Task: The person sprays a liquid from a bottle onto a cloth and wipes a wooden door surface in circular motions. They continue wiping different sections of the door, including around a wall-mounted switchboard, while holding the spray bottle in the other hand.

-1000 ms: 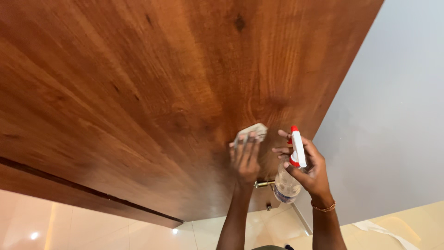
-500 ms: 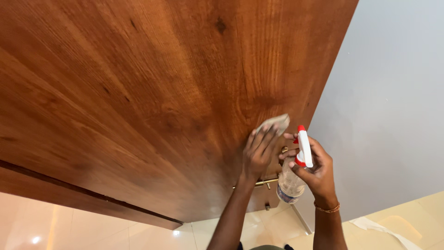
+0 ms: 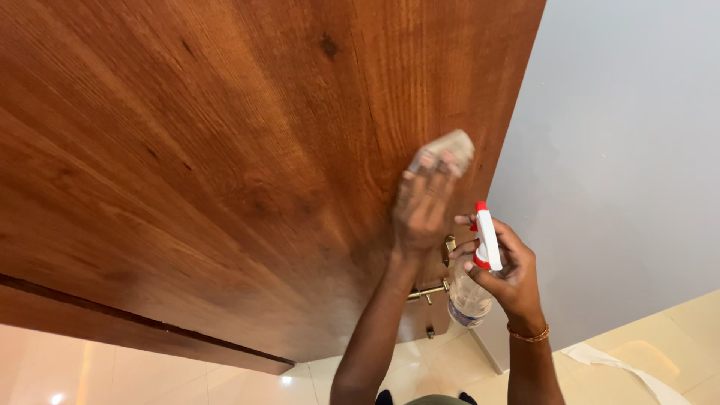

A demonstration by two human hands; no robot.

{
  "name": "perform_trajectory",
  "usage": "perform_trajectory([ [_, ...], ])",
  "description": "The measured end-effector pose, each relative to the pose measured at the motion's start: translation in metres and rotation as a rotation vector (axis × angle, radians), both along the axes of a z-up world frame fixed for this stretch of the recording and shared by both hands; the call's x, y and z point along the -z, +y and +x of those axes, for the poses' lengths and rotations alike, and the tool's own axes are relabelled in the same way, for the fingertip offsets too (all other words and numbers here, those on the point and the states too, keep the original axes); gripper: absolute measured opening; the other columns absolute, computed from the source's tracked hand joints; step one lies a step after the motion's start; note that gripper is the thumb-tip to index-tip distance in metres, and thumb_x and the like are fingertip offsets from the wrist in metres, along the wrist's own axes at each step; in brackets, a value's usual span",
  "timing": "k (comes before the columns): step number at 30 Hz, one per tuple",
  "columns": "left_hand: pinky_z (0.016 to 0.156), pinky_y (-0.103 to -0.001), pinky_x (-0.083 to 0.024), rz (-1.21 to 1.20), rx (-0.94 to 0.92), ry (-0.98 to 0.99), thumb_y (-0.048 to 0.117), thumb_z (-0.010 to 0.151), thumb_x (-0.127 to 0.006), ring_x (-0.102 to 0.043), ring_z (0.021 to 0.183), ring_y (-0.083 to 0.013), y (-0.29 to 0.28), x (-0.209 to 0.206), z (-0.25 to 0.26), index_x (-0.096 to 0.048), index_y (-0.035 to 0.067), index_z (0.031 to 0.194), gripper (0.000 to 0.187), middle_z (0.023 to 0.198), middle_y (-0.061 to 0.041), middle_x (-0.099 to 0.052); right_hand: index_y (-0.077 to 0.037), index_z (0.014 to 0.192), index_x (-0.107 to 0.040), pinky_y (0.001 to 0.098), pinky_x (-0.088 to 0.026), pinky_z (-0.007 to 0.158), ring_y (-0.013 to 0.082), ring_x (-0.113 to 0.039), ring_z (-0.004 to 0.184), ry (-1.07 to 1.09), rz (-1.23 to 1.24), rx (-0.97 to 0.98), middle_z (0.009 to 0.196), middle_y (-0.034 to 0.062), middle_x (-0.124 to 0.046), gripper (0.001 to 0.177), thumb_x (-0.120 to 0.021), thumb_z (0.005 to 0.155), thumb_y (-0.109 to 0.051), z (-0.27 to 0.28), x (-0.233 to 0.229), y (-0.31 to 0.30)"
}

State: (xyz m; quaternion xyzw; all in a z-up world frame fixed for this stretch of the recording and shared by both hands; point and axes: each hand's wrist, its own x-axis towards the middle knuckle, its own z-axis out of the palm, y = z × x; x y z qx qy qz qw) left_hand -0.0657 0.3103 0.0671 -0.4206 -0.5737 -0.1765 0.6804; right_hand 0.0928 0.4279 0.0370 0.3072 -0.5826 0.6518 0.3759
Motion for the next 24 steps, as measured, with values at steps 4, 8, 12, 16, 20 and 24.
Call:
perform_trajectory([
  [4,0.121,-0.048,-0.041,-0.083,0.018,-0.146,0.003,0.100,-0.060,-0.052,0.146,-0.0264,-0.003,0.056,0.003,-0.069,0.006,0.137,0.037,0.149,-0.006,-0.063,0.003,0.139,-0.052,0.0336,-0.058,0.081,0.0219,-0.073,0.094,-0.042,-0.021,0.023,0.136,0.0181,-0.064,0.065,-0.067,0.076,0.012,0.002,0.005,0.007],
  [8,0.119,-0.053,-0.038,0.184,-0.101,-0.061,0.001,0.098,-0.058,-0.052,0.142,-0.0311,-0.030,0.066,-0.002,-0.072,0.007,0.128,0.033,0.143,-0.007,-0.063,0.003,0.139,-0.053,0.0330,-0.057,0.080,0.0211,-0.072,0.094,-0.037,-0.023,0.073,0.137,0.0183,-0.063,0.064,-0.066,0.077,0.012,0.002,0.003,0.015],
  [12,0.122,-0.054,-0.037,0.268,-0.115,-0.044,-0.008,0.098,-0.051,-0.050,0.143,-0.0349,-0.036,0.027,0.006,-0.072,0.004,0.129,0.039,0.143,-0.010,-0.063,0.002,0.140,-0.052,0.0336,-0.057,0.080,0.0205,-0.072,0.094,-0.073,-0.026,0.081,0.138,0.0179,-0.063,0.066,-0.066,0.076,0.012,0.002,0.006,0.012],
  [16,0.122,-0.052,-0.039,0.081,-0.038,-0.006,-0.002,0.100,-0.056,-0.051,0.144,-0.0298,-0.009,-0.006,0.015,-0.071,0.006,0.131,0.035,0.145,-0.008,-0.062,0.003,0.139,-0.052,0.0345,-0.058,0.086,0.0209,-0.073,0.094,-0.035,-0.001,0.057,0.137,0.0184,-0.063,0.064,-0.067,0.077,0.011,0.001,0.001,0.003],
  [20,0.121,-0.048,-0.044,-0.116,0.047,-0.068,0.003,0.102,-0.062,-0.052,0.146,-0.0269,-0.010,0.028,0.007,-0.069,0.003,0.133,0.032,0.148,-0.007,-0.062,0.003,0.138,-0.052,0.0341,-0.058,0.086,0.0213,-0.073,0.095,-0.004,0.002,0.022,0.137,0.0183,-0.063,0.062,-0.067,0.078,0.011,0.001,-0.001,-0.002],
  [24,0.116,-0.050,-0.044,0.018,-0.076,-0.120,0.003,0.096,-0.064,-0.055,0.140,-0.0261,-0.059,0.094,0.000,-0.072,0.004,0.125,0.030,0.143,-0.006,-0.063,0.004,0.138,-0.052,0.0338,-0.057,0.086,0.0210,-0.073,0.096,-0.027,-0.002,0.048,0.137,0.0182,-0.064,0.064,-0.066,0.076,0.012,0.001,-0.001,-0.002],
])
